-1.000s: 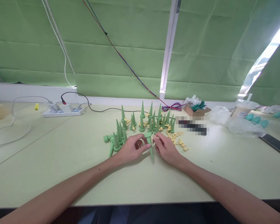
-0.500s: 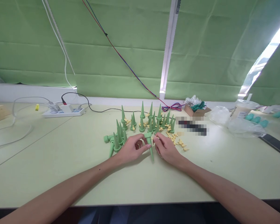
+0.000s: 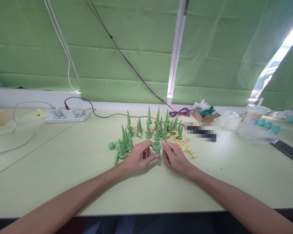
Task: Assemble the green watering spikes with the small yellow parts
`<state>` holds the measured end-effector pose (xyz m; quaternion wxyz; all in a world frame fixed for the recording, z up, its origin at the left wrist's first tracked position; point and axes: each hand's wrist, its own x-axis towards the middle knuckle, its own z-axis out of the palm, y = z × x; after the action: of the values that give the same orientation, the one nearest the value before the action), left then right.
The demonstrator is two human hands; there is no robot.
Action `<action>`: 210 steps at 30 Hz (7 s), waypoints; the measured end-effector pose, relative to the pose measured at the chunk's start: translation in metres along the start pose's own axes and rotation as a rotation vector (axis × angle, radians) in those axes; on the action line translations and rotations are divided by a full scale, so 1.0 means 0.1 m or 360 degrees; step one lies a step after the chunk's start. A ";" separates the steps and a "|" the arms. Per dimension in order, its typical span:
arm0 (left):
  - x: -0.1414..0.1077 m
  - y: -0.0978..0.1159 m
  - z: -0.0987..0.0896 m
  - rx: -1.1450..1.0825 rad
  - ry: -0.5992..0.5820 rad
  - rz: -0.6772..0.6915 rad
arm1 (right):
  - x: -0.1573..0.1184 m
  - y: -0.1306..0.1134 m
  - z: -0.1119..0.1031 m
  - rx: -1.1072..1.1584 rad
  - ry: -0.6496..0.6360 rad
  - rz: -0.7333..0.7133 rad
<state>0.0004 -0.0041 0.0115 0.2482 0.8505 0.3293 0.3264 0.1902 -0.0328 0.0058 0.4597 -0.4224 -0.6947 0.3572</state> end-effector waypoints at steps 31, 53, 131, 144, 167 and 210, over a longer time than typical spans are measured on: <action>0.02 0.01 0.01 0.0037 0.0149 -0.0080 | 0.00 0.01 0.01 -0.0093 0.0025 -0.0033; 0.05 0.02 0.00 -0.0597 -0.0242 -0.0481 | 0.01 0.02 0.01 -0.0089 0.0021 -0.0027; 0.02 0.05 -0.02 0.0001 0.0251 -0.0026 | 0.05 0.07 0.01 -0.0391 0.0045 -0.0027; 0.05 0.05 -0.03 -0.0222 0.0185 -0.0368 | 0.05 0.05 0.00 -0.0339 0.0086 -0.0038; 0.03 0.05 -0.04 -0.0286 -0.0118 -0.0450 | 0.02 0.06 -0.01 -0.0241 -0.0028 -0.0097; 0.04 0.01 -0.01 -0.0161 0.0010 -0.0315 | 0.03 0.09 0.00 -0.0176 0.0036 -0.0102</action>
<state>0.0027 -0.0017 0.0142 0.3210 0.7992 0.3956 0.3191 0.1921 -0.0268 -0.0009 0.4547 -0.4286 -0.7214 0.2987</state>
